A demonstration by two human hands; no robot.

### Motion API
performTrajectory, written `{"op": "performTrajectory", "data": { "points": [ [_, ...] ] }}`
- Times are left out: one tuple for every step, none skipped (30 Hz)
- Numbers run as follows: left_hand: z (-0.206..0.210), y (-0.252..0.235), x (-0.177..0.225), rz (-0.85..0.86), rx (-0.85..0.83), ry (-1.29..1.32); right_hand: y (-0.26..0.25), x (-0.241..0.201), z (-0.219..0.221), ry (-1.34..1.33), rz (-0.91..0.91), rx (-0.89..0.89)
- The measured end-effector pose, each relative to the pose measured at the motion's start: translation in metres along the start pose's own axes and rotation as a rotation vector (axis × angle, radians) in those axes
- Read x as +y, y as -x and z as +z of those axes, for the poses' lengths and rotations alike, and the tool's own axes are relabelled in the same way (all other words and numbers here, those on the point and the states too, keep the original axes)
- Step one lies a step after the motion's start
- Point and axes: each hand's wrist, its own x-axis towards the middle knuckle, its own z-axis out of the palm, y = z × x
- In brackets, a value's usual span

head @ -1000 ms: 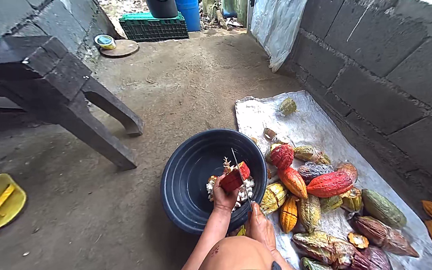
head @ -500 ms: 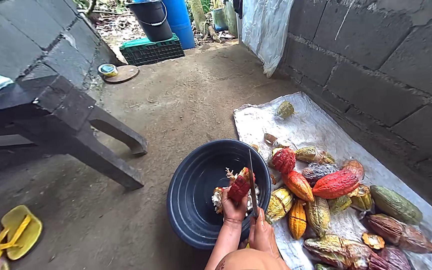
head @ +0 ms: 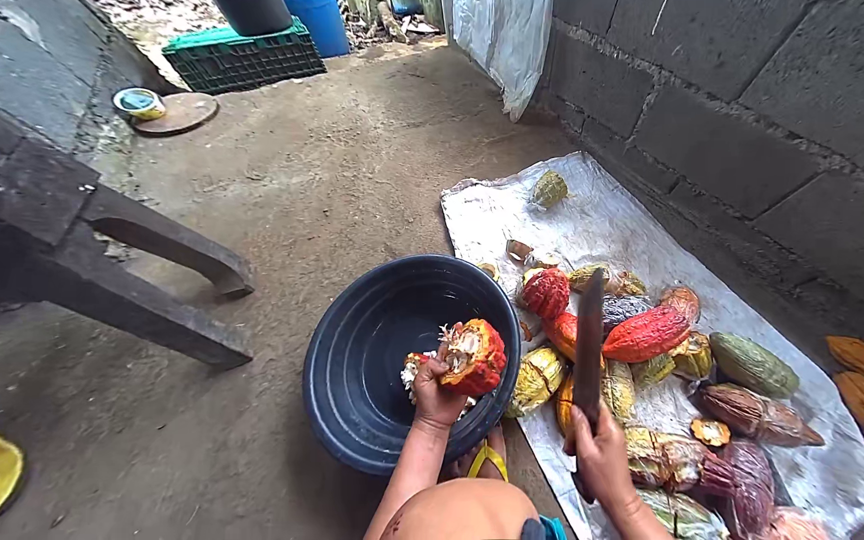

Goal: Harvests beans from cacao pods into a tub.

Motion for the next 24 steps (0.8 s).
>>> {"op": "performTrajectory", "data": {
  "points": [
    [0.004,0.001,0.003,-0.010,-0.034,-0.064,-0.008,-0.005,-0.011,-0.056,0.120,-0.006],
    [0.008,0.002,0.007,-0.026,-0.081,-0.126,-0.017,-0.010,-0.022,-0.110,0.227,-0.021],
    [0.010,0.001,0.012,-0.042,-0.137,-0.172,-0.024,-0.014,-0.032,-0.136,0.289,-0.029],
    [0.011,-0.001,0.016,-0.065,-0.188,-0.215,-0.030,-0.015,-0.040,-0.135,0.309,-0.034],
    [0.012,-0.001,0.018,-0.090,-0.222,-0.268,-0.032,-0.014,-0.046,-0.127,0.316,-0.040],
    [0.013,-0.001,0.018,-0.116,-0.250,-0.319,-0.032,-0.012,-0.052,-0.122,0.322,-0.049],
    [0.015,0.000,0.015,-0.137,-0.271,-0.356,-0.031,-0.011,-0.057,-0.134,0.336,-0.065],
    [0.016,0.000,0.011,-0.151,-0.287,-0.378,-0.029,-0.014,-0.059,-0.178,0.367,-0.095],
    [0.019,0.001,0.006,-0.154,-0.294,-0.409,-0.027,-0.018,-0.058,-0.245,0.411,-0.129],
    [0.024,0.002,0.003,-0.139,-0.303,-0.459,-0.024,-0.022,-0.054,-0.323,0.454,-0.162],
    [0.029,0.002,0.002,-0.105,-0.328,-0.530,-0.022,-0.024,-0.048,-0.397,0.479,-0.190],
    [0.032,0.001,0.002,-0.062,-0.366,-0.602,-0.020,-0.024,-0.041,-0.440,0.485,-0.217],
    [0.034,-0.001,0.003,-0.002,-0.391,-0.689,-0.020,-0.021,-0.035,-0.445,0.475,-0.237],
    [0.034,-0.003,0.005,0.059,-0.388,-0.776,-0.020,-0.018,-0.031,-0.394,0.448,-0.257],
    [0.032,-0.005,0.009,0.105,-0.360,-0.838,-0.020,-0.014,-0.029,-0.294,0.400,-0.269],
    [0.030,-0.005,0.013,0.131,-0.316,-0.866,-0.021,-0.009,-0.030,-0.160,0.337,-0.260],
    [0.026,-0.006,0.018,0.130,-0.273,-0.860,-0.021,-0.003,-0.032,-0.002,0.259,-0.229],
    [0.022,-0.005,0.022,0.109,-0.237,-0.822,-0.021,0.003,-0.038,0.157,0.184,-0.176],
    [0.018,-0.003,0.025,0.067,-0.203,-0.759,-0.020,0.009,-0.045,0.296,0.124,-0.110],
    [0.016,-0.001,0.026,0.021,-0.163,-0.695,-0.020,0.016,-0.055,0.410,0.080,-0.045],
    [0.013,0.000,0.027,-0.019,-0.124,-0.638,-0.020,0.023,-0.065,0.503,0.065,-0.001],
    [0.010,0.001,0.027,-0.046,-0.085,-0.596,-0.023,0.030,-0.076,0.572,0.079,0.020],
    [0.006,0.001,0.028,-0.060,-0.046,-0.570,-0.025,0.036,-0.085,0.623,0.116,0.026],
    [0.001,0.001,0.029,-0.068,-0.011,-0.555,-0.027,0.041,-0.093,0.660,0.162,0.017]
  ]
}}
